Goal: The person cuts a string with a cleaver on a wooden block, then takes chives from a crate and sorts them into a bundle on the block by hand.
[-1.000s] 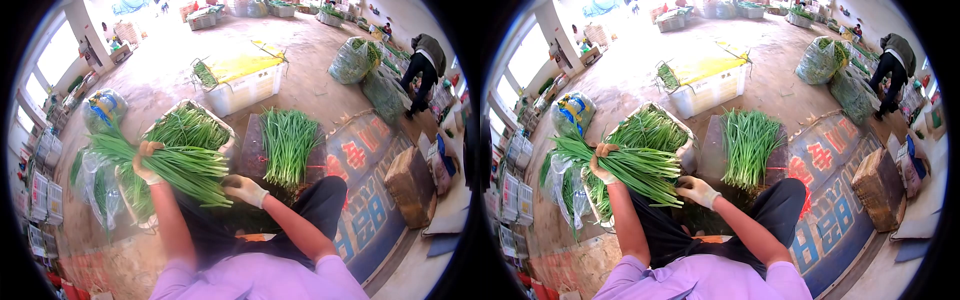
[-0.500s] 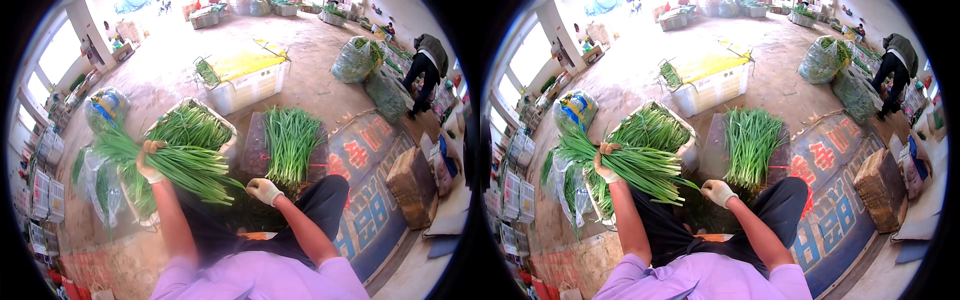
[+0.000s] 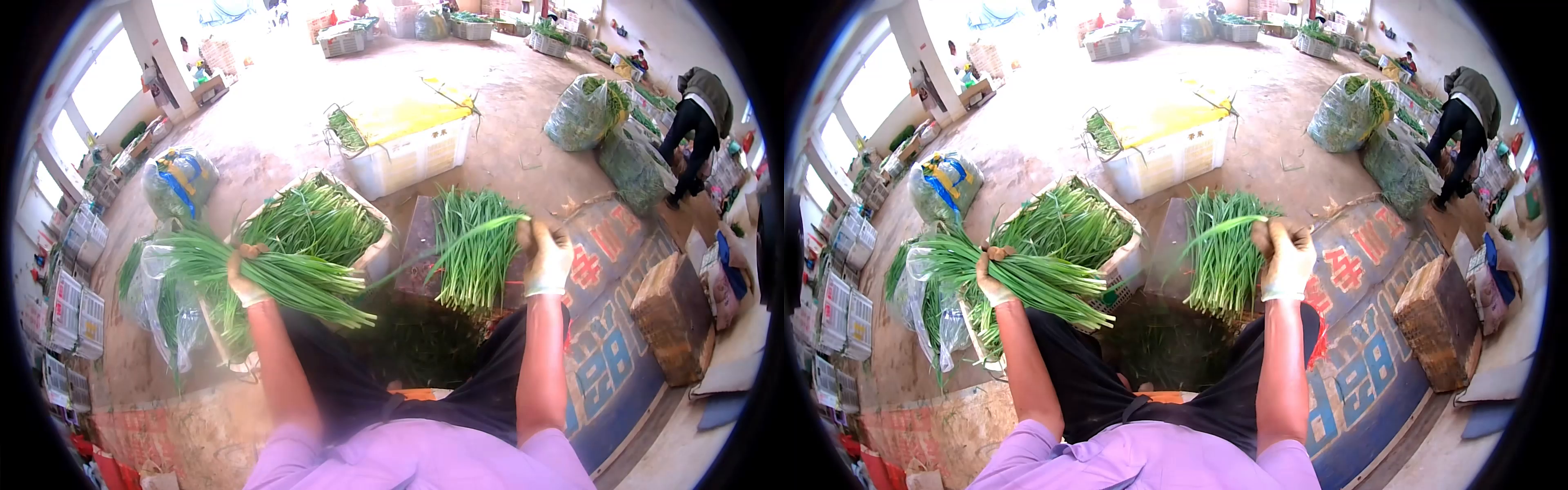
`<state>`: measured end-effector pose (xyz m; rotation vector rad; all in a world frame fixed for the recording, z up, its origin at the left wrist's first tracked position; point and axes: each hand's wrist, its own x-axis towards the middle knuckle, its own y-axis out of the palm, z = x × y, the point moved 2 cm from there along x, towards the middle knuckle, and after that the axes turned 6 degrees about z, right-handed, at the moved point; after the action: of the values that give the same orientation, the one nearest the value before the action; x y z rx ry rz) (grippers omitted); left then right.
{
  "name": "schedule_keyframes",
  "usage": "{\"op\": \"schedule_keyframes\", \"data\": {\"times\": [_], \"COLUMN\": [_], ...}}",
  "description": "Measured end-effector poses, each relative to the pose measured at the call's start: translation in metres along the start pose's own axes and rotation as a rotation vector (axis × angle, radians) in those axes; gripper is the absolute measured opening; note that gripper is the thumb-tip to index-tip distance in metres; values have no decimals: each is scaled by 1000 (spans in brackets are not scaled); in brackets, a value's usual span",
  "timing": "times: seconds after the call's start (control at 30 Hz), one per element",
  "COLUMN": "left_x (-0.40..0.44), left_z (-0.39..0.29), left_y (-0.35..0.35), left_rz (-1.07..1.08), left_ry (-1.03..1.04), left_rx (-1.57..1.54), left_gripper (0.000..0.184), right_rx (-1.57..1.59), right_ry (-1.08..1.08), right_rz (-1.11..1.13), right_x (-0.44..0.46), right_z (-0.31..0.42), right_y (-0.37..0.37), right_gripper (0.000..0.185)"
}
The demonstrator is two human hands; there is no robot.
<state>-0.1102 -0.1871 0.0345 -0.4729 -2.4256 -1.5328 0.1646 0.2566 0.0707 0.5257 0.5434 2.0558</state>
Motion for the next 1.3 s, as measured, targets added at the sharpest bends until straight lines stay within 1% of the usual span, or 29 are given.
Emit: {"op": "schedule_keyframes", "data": {"times": [0.03, 0.07, 0.1, 0.17, 0.23, 0.27, 0.3, 0.33, 0.37, 0.4, 0.43, 0.5, 0.53, 0.6, 0.63, 0.67, 0.7, 0.73, 0.77, 0.8, 0.83, 0.9, 0.93, 0.97, 1.03, 1.1, 1.13, 1.23, 1.3], "left_x": [-2, -3, -5, -10, -20, -18, -17, -21, -29, -34, -33, -37, -38, -34, -31, -23, -20, -16, -13, -14, -13, -8, -7, -6, -6, -4, -3, -2, -1], "left_z": [4, 9, 13, 23, 39, 50, 58, 61, 68, 69, 67, 66, 63, 59, 55, 53, 49, 46, 44, 38, 34, 31, 33, 33, 31, 28, 28, 23, 18], "left_y": [1, -1, -3, 0, 11, 4, -2, 8, 24, 35, 39, 44, 51, 43, 34, 21, 8, 7, 17, 24, 25, 19, 21, 22, 24, 25, 26, 29, 26], "left_rz": [-77, -139, -133, -110, -209, -1, 211, 218, 106, -7, -3, 91, 42, -21, -75, -67, -78, -51, -19, -91, -97, -78, -77, -120, -167, -171, -192, -184, -171], "left_ry": [61, 68, 77, -2, -30, -173, -317, -313, -286, -258, -253, -287, -247, -203, -161, -209, -222, -221, -214, -175, -126, -101, -105, -78, -48, -44, -42, -45, -42], "left_rx": [30, -11, -14, -107, -23, -202, -376, -375, -283, -190, -191, -306, -280, -223, -164, -164, -159, -172, -189, -232, -171, -152, -155, -118, -76, -66, -62, -63, -37], "left_gripper": [12, 12, 12, 10, 10, 12, 15, 15, 16, 17, 17, 18, 18, 18, 18, 13, 13, 12, 10, 9, 8, 7, 7, 8, 11, 10, 10, 10, 11], "right_rx": [82, 164, 170, 126, -152, -126, -292, -409, -452, -435, -408, -357, -361, -479, -447, -554, -662, -686, -635, -756, -875, -964, -888, -679, -663, -667, -716, -837, -844], "right_ry": [-80, -118, -122, -230, -246, -239, -295, -315, -328, -142, -47, 133, 141, 109, 107, 0, -109, -26, 168, 159, 154, -126, 125, 339, 20, -142, -251, -355, -394], "right_rz": [-60, -108, -100, -36, 55, 174, 246, 373, 544, 688, 721, 792, 796, 780, 765, 792, 819, 791, 673, 774, 875, 1089, 1109, 1015, 933, 953, 977, 979, 896], "right_x": [1, -4, -7, -16, -32, -50, -54, -72, -87, -102, -113, -124, -124, -124, -125, -121, -116, -113, -112, -106, -105, -118, -126, -136, -144, -148, -150, -147, -141], "right_z": [9, 23, 24, 24, 8, 7, -21, -30, -42, -44, -61, -95, -101, -110, -107, -115, -121, -119, -113, -115, -112, -111, -104, -90, -79, -66, -64, -63, -66], "right_y": [11, 29, 43, 67, 88, 111, 114, 127, 137, 143, 141, 121, 115, 98, 97, 88, 78, 70, 61, 46, 37, 28, 34, 47, 62, 78, 83, 87, 83], "right_gripper": [12, 11, 11, 11, 9, 11, 13, 14, 11, 9, 7, 9, 9, 11, 11, 11, 12, 14, 16, 20, 24, 36, 46, 37, 25, 17, 18, 22, 25]}}
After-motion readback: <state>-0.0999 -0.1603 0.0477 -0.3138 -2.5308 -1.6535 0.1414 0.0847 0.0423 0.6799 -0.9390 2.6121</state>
